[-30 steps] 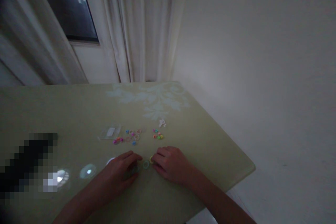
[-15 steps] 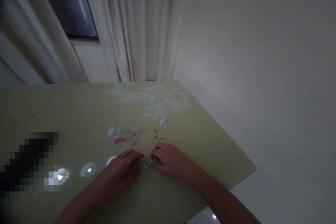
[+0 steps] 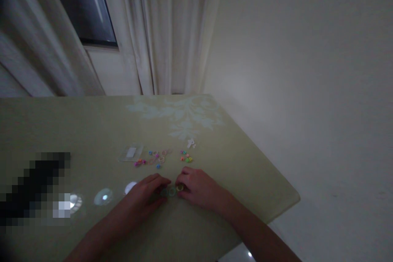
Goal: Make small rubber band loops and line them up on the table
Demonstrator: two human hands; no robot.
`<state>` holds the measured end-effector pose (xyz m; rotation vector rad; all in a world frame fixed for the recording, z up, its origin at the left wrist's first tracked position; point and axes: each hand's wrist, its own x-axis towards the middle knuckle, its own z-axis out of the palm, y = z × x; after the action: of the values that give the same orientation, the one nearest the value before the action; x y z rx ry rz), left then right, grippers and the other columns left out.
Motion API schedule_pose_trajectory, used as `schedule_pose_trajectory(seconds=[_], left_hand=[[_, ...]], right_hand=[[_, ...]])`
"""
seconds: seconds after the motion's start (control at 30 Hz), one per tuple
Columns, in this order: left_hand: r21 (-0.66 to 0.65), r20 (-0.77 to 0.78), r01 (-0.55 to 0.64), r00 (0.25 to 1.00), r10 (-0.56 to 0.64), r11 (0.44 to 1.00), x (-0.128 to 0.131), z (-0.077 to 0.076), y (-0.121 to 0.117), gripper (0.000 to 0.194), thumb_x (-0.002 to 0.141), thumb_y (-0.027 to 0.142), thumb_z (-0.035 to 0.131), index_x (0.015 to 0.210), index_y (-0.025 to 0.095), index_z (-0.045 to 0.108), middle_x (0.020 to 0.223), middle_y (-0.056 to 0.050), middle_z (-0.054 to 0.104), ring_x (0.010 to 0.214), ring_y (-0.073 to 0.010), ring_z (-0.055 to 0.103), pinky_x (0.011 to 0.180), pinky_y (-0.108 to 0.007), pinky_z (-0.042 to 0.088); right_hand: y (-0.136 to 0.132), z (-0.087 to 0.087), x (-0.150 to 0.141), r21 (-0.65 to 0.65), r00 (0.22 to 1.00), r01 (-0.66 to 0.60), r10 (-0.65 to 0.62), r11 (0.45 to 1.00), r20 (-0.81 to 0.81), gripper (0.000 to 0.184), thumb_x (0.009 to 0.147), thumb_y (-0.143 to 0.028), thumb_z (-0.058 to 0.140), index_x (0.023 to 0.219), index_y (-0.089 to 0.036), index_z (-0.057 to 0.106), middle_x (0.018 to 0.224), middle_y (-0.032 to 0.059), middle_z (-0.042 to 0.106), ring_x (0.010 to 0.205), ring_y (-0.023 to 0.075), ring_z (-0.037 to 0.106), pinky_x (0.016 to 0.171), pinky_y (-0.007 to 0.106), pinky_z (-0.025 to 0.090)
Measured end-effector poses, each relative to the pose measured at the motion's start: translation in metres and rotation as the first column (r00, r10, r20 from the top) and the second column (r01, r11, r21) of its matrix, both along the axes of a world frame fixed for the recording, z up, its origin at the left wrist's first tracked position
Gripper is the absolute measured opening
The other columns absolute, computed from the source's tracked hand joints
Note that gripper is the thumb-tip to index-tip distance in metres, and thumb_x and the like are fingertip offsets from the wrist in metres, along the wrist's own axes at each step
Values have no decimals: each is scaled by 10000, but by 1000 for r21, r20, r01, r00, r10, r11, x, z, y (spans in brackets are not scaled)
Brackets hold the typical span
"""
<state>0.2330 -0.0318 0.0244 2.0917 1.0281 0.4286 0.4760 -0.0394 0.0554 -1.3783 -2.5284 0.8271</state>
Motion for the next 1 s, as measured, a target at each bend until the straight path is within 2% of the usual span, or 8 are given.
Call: schedule_pose_trajectory(seconds=[0.3, 0.43, 0.53, 0.6, 0.67, 0.73, 0.83, 1.0], left_hand=[[-26, 8, 3, 1000, -3, 1000, -1, 5, -2, 320, 860, 118, 618, 1144, 233, 710, 1125, -58, 729, 1068, -237, 676, 908, -338, 507], [-12, 75, -27, 997, 28, 1000, -4, 9, 1, 244, 876, 213, 681, 1116, 237, 719, 1085, -59, 739, 1003, -236, 693, 861, -329, 527], [89, 146, -159, 979, 145, 983, -13, 1, 12, 200, 985, 315, 588, 1094, 222, 726, 1018, -76, 738, 907, -230, 698, 824, -345, 549], [220, 130, -298, 953, 275, 929, -20, -7, 22, 280, 1032, 311, 484, 1086, 217, 742, 1032, -96, 731, 954, -252, 692, 879, -387, 549], [330, 53, -346, 936, 348, 878, -28, -14, 31, 335, 1039, 307, 449, 1134, 212, 755, 1043, -105, 720, 995, -277, 681, 917, -425, 542], [402, -46, -340, 920, 389, 851, -33, -18, 35, 348, 1043, 323, 454, 1166, 224, 764, 1036, -99, 710, 984, -280, 674, 909, -426, 540], [446, -140, -314, 901, 412, 838, -36, -19, 36, 337, 1050, 344, 476, 1163, 240, 776, 1020, -88, 708, 958, -276, 674, 883, -410, 540], [459, -111, -321, 905, 412, 828, -36, -21, 34, 311, 1049, 342, 501, 1130, 216, 773, 1046, -99, 732, 997, -289, 683, 917, -419, 534]], right_hand=[[3, -5, 0, 4, 1000, -9, 9, 1000, 2, 143, 929, -255, 761, 1061, -201, 751, 1067, 49, 694, 969, 199, 665, 838, 277, 465], [10, 7, 1, 27, 998, -46, 44, 999, 53, 332, 831, -366, 867, 1085, -201, 732, 1037, 41, 689, 921, 207, 656, 778, 284, 456], [28, 22, -2, 80, 995, -70, 64, 994, 75, 393, 867, -429, 842, 1160, -192, 729, 1099, 74, 700, 970, 228, 660, 828, 314, 471], [46, 30, -8, 135, 996, -64, 54, 989, 75, 281, 956, -374, 759, 1166, -188, 737, 1129, 84, 704, 976, 216, 663, 846, 320, 472], [66, 32, -18, 197, 992, -73, 52, 978, 112, 185, 992, -285, 709, 1141, -184, 753, 1101, 81, 708, 965, 210, 662, 820, 314, 465], [84, 29, -31, 214, 982, -125, 89, 969, 168, 154, 992, -247, 699, 1118, -195, 770, 1082, 73, 709, 974, 213, 661, 782, 302, 451], [102, 18, -47, 210, 971, -178, 137, 961, 194, 157, 987, -242, 695, 1115, -197, 773, 1076, 71, 714, 970, 208, 658, 736, 282, 428], [105, 5, -57, 144, 959, -198, 162, 970, 232, 133, 995, -244, 652, 1000, -189, 772, 1017, 71, 731, 912, 199, 663, 692, 267, 409]])
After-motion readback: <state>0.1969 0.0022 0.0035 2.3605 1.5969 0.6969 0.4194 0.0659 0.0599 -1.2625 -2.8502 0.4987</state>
